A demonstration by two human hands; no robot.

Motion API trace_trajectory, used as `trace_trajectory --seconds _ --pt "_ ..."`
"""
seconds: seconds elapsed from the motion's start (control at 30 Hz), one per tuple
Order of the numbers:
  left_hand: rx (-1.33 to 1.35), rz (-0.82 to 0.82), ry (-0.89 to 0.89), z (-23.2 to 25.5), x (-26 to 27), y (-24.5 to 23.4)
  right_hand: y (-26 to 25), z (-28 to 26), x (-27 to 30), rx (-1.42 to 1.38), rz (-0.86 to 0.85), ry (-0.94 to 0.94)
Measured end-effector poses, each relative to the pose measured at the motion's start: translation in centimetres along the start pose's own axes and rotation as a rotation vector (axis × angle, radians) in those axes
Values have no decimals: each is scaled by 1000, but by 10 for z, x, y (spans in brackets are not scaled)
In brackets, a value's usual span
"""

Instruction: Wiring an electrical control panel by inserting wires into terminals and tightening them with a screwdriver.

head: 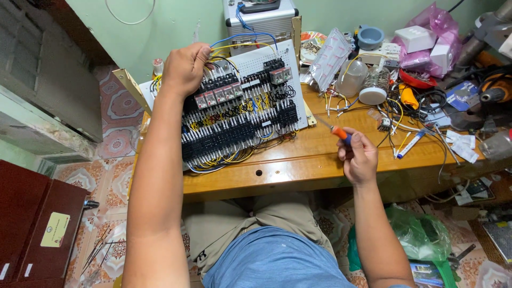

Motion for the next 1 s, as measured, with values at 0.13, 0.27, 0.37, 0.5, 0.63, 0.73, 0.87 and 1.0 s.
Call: trace_trajectory --seconds 0.13,0.27,0.37,0.5,0.63,0.73,0.87,1.0 --pt "-60 46 82 -13 1 5 -20 -4 22 -414 -58 183" --pt "-42 29 91 -11 0 7 -24 -41 49 -297 -205 94" --pt "-26 26 108 -7 4 5 -59 -71 41 26 32 -34" --pt "3 7 72 -4 8 0 -100 -90 21 906 384 -134" --pt "-18 21 81 -1 5 -1 -105 -98 10 1357 393 8" --pt "-56 15 -4 1 7 -2 -127 -84 1 1526 327 -127" --pt "69 27 -22 -6 7 -4 -135 -71 -5 1519 259 -367" --pt "31 17 -77 -12 8 -2 -108 -72 1 1609 180 -311"
Point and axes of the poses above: each hand's wrist, its own x-axis away from the middle knuckle, its own y-axis out of the palm, z = x × y, the point moved 3 cm from there along -x, towards the middle knuckle, and after that the axes turned 3 degrees about y, right-handed, at the moved point
